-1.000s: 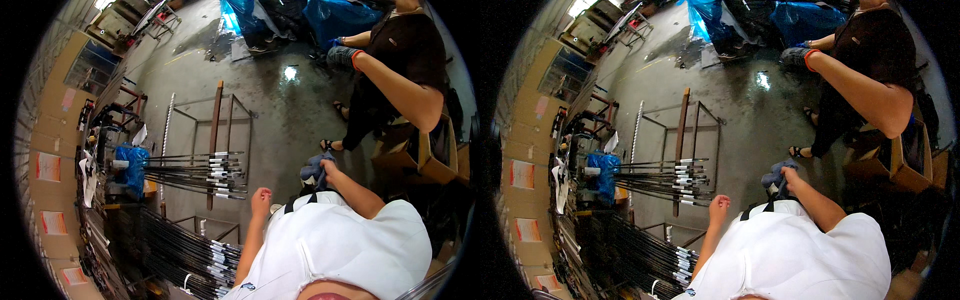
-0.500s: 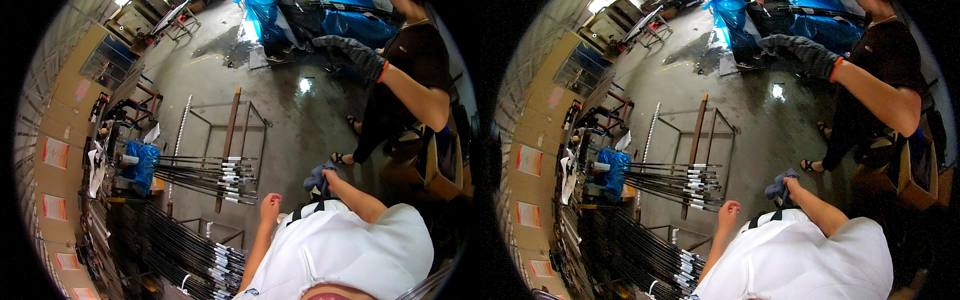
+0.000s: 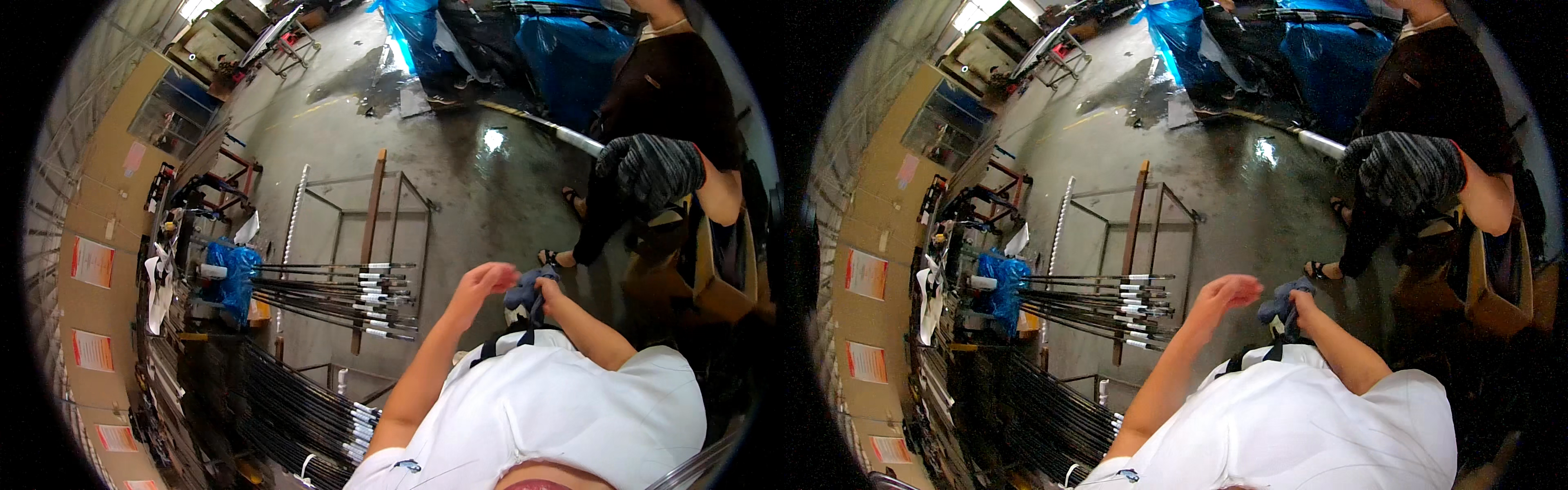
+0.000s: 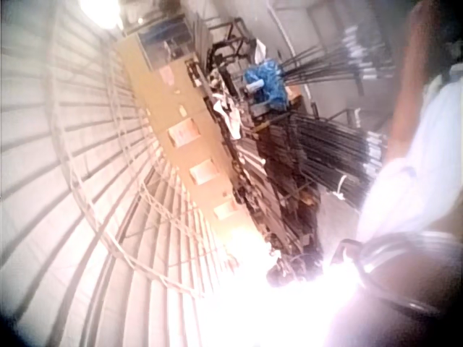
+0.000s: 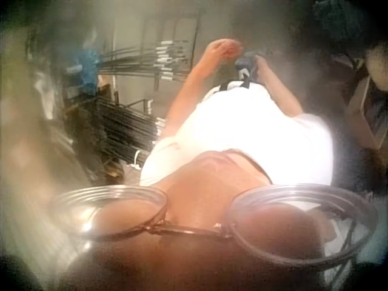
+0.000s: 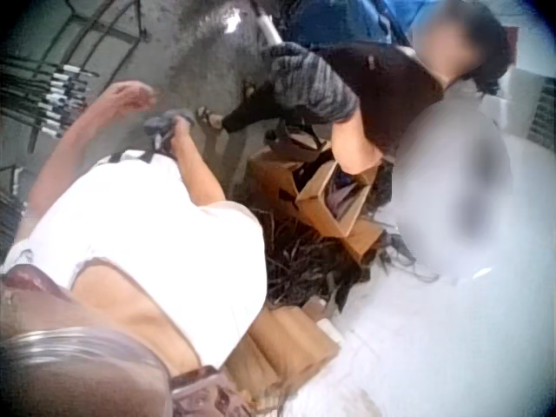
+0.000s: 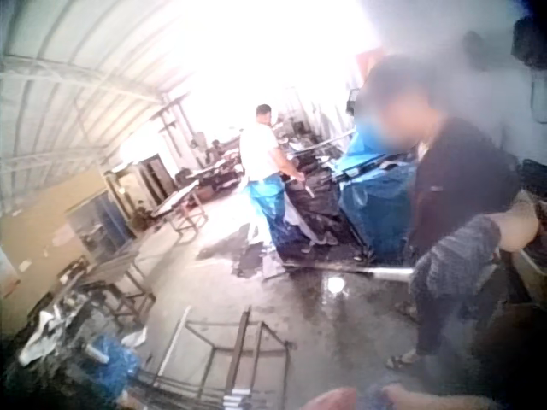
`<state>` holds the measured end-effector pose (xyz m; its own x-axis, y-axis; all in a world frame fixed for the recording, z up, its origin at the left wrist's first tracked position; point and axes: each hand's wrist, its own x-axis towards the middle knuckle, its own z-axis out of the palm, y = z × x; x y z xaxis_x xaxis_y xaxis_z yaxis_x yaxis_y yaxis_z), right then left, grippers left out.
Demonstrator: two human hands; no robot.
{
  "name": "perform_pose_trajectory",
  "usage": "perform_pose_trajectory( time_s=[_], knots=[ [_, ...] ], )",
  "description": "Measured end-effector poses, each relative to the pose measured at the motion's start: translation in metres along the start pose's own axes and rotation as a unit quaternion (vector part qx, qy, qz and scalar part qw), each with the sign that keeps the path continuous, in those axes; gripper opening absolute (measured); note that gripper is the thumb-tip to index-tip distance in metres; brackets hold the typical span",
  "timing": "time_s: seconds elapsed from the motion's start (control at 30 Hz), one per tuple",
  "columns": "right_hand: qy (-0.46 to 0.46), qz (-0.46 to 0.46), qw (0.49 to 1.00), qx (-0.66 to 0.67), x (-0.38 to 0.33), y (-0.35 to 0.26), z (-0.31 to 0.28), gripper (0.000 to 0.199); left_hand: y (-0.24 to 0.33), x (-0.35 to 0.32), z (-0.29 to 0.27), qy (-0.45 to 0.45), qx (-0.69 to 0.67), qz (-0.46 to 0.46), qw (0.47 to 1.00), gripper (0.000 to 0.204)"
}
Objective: The person wipes metal rods with a cloth, taking them from a stack on a rack and handing them one by one to another person.
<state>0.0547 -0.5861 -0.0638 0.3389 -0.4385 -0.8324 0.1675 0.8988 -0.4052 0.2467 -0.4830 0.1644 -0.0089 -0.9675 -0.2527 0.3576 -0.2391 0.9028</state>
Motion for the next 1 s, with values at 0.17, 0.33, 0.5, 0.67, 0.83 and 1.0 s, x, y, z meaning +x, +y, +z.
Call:
perform_pose_trajectory(
  time_s=[0.17, 0.33, 0.5, 0.67, 0.83, 1.0],
  knots=[
    [0.004, -0.004, 0.998, 0.065, -0.01, -0.009, -0.023, 0.006, 0.001, 0.069, 0.063, -0.062, -0.178, 0.08, 0.979, 0.067],
    [0.046, 0.007, 0.993, 0.104, -0.01, -0.01, -0.066, 0.005, 0.049, 0.111, 0.115, 0.003, -0.365, 0.178, 0.914, 0.053],
    [0.051, 0.013, 0.996, 0.072, -0.048, -0.022, -0.04, 0.006, 0.062, 0.1, 0.093, 0.118, -0.47, 0.195, 0.853, 0.03],
    [0.001, 0.054, 0.998, -0.021, -0.009, -0.016, -0.021, 0.006, 0.081, 0.047, 0.027, 0.265, -0.408, 0.272, 0.83, 0.038],
    [-0.163, 0.099, 0.979, -0.075, -0.035, -0.031, 0.088, 0.014, 0.042, -0.037, -0.033, 0.438, -0.173, 0.145, 0.87, 0.027],
    [-0.383, 0.145, 0.893, -0.186, -0.105, -0.009, 0.222, 0.027, -0.005, -0.09, -0.031, 0.567, 0.226, 0.069, 0.789, 0.023]
  ],
)
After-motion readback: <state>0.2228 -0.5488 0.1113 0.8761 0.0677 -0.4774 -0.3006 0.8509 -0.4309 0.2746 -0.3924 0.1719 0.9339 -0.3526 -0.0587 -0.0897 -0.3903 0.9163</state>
